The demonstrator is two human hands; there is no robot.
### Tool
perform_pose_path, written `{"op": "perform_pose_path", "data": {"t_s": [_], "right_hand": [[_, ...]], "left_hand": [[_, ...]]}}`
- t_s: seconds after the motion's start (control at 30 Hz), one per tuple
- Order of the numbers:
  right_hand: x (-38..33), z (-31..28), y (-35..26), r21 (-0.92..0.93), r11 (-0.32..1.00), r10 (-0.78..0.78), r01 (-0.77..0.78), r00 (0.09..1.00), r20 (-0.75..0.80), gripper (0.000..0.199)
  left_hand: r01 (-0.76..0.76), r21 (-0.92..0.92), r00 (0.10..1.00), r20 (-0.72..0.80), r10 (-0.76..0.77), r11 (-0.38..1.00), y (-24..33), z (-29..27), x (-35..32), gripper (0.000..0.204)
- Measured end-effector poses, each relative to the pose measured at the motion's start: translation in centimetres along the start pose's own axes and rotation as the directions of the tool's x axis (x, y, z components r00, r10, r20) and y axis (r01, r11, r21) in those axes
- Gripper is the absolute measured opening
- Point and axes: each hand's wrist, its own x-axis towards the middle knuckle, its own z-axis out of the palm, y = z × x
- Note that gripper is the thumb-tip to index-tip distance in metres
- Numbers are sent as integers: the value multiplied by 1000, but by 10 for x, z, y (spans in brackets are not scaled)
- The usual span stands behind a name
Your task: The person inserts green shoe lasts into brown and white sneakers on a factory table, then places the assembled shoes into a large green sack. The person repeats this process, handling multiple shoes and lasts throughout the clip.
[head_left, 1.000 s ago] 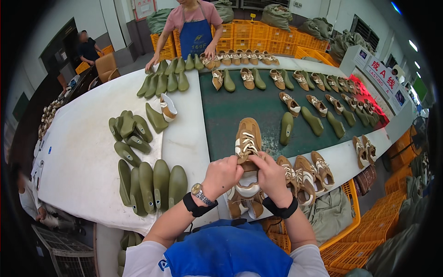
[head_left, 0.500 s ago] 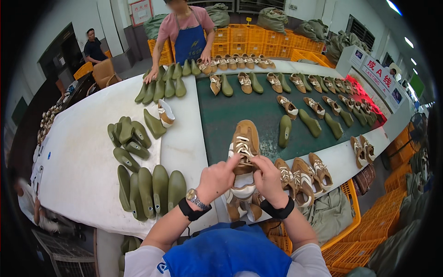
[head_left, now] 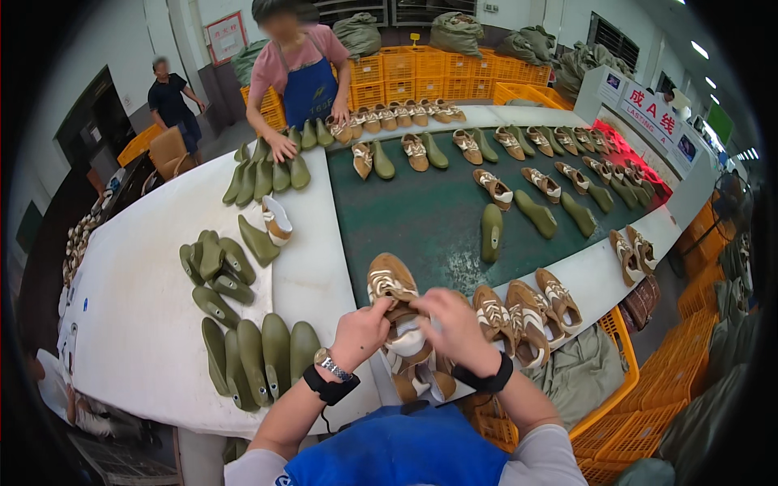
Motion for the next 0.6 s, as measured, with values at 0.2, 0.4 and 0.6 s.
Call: {"op": "perform_pose_path", "data": {"t_s": [0.2,0.4,0.6], "right_hand": [[18,6,46,-84,996,33,-4,936,351,22],[85,35,234,-349,916,345,-197,833,433,21],[91,78,342,-484,764,586,-426,773,244,29]], "left_hand": [[108,-132,993,65,-100,985,-7,25,31,53],[53,-136,946,324,-6,989,-26,51,-7,51],[-34,-25,954,297,40,999,-28,77,-41,54]]}}
